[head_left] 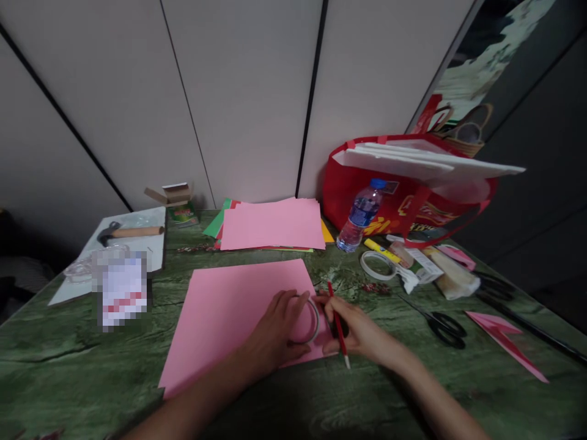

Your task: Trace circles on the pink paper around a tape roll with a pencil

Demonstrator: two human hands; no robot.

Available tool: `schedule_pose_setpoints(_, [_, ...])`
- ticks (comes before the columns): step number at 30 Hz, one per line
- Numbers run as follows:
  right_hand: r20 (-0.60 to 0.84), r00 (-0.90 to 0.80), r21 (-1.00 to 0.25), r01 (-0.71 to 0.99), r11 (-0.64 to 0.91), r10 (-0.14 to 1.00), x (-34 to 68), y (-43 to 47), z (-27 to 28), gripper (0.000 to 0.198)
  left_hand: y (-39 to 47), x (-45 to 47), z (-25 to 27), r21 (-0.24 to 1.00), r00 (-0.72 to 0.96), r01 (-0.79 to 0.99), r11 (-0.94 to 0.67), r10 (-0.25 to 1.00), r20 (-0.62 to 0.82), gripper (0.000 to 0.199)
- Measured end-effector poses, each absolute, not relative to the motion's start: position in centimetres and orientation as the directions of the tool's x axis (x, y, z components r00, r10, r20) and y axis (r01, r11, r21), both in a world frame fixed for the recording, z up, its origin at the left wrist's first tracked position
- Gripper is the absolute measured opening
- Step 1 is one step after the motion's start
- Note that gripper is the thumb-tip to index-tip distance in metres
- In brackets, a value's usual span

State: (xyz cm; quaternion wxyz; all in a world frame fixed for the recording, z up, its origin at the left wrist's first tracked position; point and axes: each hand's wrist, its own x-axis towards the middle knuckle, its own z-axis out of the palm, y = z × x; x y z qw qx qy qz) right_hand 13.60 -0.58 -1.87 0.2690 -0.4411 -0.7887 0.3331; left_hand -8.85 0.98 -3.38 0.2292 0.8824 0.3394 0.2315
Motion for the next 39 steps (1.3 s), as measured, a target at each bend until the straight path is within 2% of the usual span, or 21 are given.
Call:
schedule_pose_setpoints(4, [0.189, -0.464, -0.766, 0.482, 0.425, 0.866, 14.6, 1.7, -0.2, 0.018, 1.1, -8.6, -3.7, 0.615, 0.652, 0.492, -0.617, 0.729, 0.209, 0.112])
schedule_pose_setpoints(9, [0.317, -0.272, -0.867, 0.305, 0.394, 0.908, 13.7, 3.4, -1.6, 0.014, 1.3, -8.6, -4.3, 0.639, 0.614, 0.531, -0.557, 0.772, 0.162, 0.129])
schedule_pose_setpoints(13, [0.215, -0.17, -0.975, 0.026, 0.222, 0.962, 12.6, 3.4, -3.6, 0.022, 0.9, -8.9, -4.7, 0.621, 0.577, 0.552, -0.556, 0.793, 0.197, 0.134])
schedule_pose_setpoints(15, [0.139, -0.143, -0.989, -0.076, 0.129, 0.98, 12.4, 3.2, -4.1, 0.029, 0.5, -9.2, -4.5, 0.616, 0.578, 0.549, -0.565, 0.789, 0.209, 0.121])
schedule_pose_setpoints(20, [0.035, -0.102, -0.988, -0.15, 0.02, 0.994, 12.1, 3.2, -4.4, 0.037, -0.3, -10.3, -4.1, 0.594, 0.622, 0.514, -0.619, 0.746, 0.239, 0.063])
schedule_pose_setpoints(24, [-0.005, -0.056, -0.969, -0.246, -0.019, 0.998, 11.9, 3.5, -4.8, 0.041, -0.2, -10.8, -4.3, 0.557, 0.634, 0.521, -0.647, 0.73, 0.255, 0.037])
schedule_pose_setpoints(27, [-0.006, -0.02, -0.971, -0.239, -0.011, 1.0, 11.8, 3.6, -4.9, 0.043, -0.1, -10.8, -4.6, 0.523, 0.636, 0.548, -0.653, 0.731, 0.247, 0.032])
schedule_pose_setpoints(33, [0.017, 0.092, -0.998, -0.055, 0.022, 0.996, 12.1, 3.3, -4.0, 0.04, -0.5, -10.8, -5.1, 0.433, 0.622, 0.582, -0.688, 0.72, 0.308, 0.029])
schedule_pose_setpoints(39, [0.008, 0.094, -0.999, -0.031, 0.011, 0.996, 12.0, 3.2, -3.8, 0.041, -0.6, -10.6, -5.1, 0.309, 0.658, 0.586, -0.749, 0.662, 0.357, 0.032])
